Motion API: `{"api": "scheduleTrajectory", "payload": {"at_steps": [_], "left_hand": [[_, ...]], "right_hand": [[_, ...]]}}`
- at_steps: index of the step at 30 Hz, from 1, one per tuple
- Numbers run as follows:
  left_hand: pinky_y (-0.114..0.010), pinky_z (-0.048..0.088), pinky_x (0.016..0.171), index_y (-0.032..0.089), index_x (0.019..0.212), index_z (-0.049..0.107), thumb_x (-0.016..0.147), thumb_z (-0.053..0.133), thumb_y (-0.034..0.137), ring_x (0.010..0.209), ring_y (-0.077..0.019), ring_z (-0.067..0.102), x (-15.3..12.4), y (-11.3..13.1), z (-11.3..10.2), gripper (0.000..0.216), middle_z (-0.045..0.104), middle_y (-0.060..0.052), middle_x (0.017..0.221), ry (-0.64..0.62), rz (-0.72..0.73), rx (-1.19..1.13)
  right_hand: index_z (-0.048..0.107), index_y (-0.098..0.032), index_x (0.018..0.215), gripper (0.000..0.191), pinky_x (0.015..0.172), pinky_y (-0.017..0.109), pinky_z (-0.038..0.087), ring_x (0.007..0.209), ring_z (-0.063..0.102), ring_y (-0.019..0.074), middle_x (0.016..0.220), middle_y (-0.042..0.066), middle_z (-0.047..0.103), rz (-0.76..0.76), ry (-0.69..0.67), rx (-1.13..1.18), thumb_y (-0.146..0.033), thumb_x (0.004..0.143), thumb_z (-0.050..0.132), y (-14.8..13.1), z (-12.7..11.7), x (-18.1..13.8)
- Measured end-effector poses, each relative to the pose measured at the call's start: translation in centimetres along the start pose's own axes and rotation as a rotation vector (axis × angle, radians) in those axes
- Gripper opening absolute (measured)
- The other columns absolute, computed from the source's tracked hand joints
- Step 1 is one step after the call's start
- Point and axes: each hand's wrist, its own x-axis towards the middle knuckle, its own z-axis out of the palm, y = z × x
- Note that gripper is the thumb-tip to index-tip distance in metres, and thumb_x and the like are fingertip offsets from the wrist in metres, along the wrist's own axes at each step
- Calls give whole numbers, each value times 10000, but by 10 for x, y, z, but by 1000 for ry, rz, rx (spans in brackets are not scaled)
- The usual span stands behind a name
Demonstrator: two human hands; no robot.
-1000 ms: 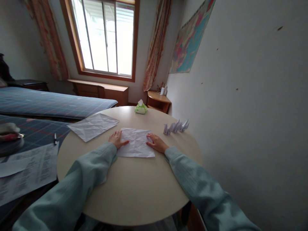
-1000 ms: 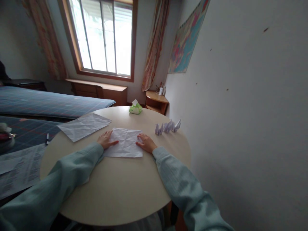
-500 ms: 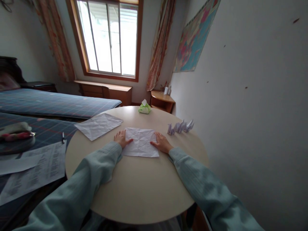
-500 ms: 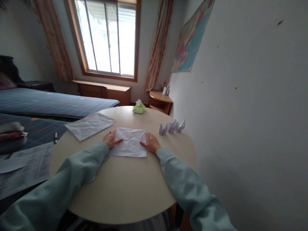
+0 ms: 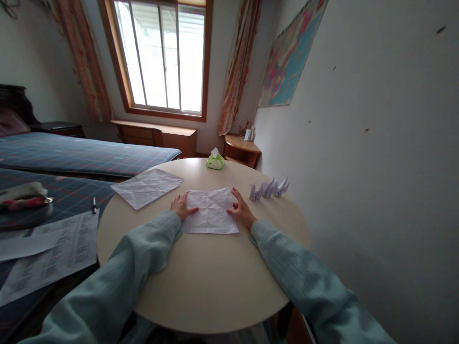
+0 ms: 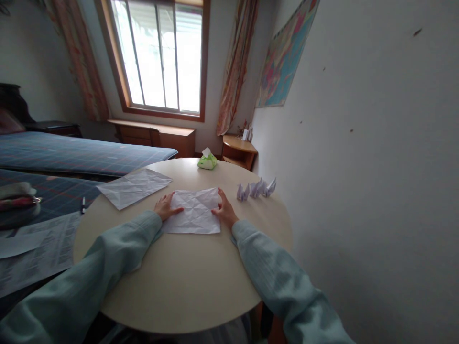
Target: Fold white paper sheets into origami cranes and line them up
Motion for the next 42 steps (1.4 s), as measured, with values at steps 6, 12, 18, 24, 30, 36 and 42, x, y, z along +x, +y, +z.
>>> {"api": "scheduleTrajectory", "payload": {"at_steps": [6,12,18,24,30,36,42], "left_hand": [[-364,220,965,89,1251,223,531,643,413,1175,-273,290,6,-5,4,895,317,-172,1280,83,24,-155],[-351,408,811,151,1277,136,483,691,254,986,-228,499,12,-12,8,974,454,-162,1160,109,44,-703],[-323,456,681,93,961,552,413,700,349,742,-209,584,11,-11,11,623,630,-69,773,-1,83,-1136],[-319,438,731,123,575,641,413,682,330,784,-217,573,5,-9,-4,266,638,-98,845,-12,292,-947],[-325,441,711,134,597,648,477,635,338,733,-214,585,7,-10,-10,237,659,-64,700,27,204,-866],[-300,462,612,136,616,617,399,703,350,636,-195,589,10,-9,1,317,646,-24,606,-43,71,-1005],[-327,474,613,124,623,620,346,737,335,650,-217,593,2,-7,2,367,649,-41,618,-255,99,-1042]], "right_hand": [[449,-177,1042,606,630,276,454,695,565,138,951,66,584,191,55,328,-140,466,635,-2,8,2],[557,-145,706,265,627,265,435,620,555,128,697,0,624,214,130,476,-139,446,607,-1,1,4],[556,-148,631,174,616,290,429,623,569,157,720,29,636,279,135,459,-192,467,597,-2,-5,3],[551,-137,515,74,638,277,417,710,567,166,876,53,624,172,25,291,-202,484,564,-7,-10,1],[572,-146,551,101,546,270,409,523,524,133,556,-5,594,250,167,235,-194,481,517,-1,-11,3],[573,-153,582,122,514,242,409,500,507,118,516,-12,574,250,228,144,-229,491,548,6,-17,7],[554,-156,647,201,482,222,396,495,495,101,556,-32,570,291,179,235,-277,487,573,7,-18,12]]}}
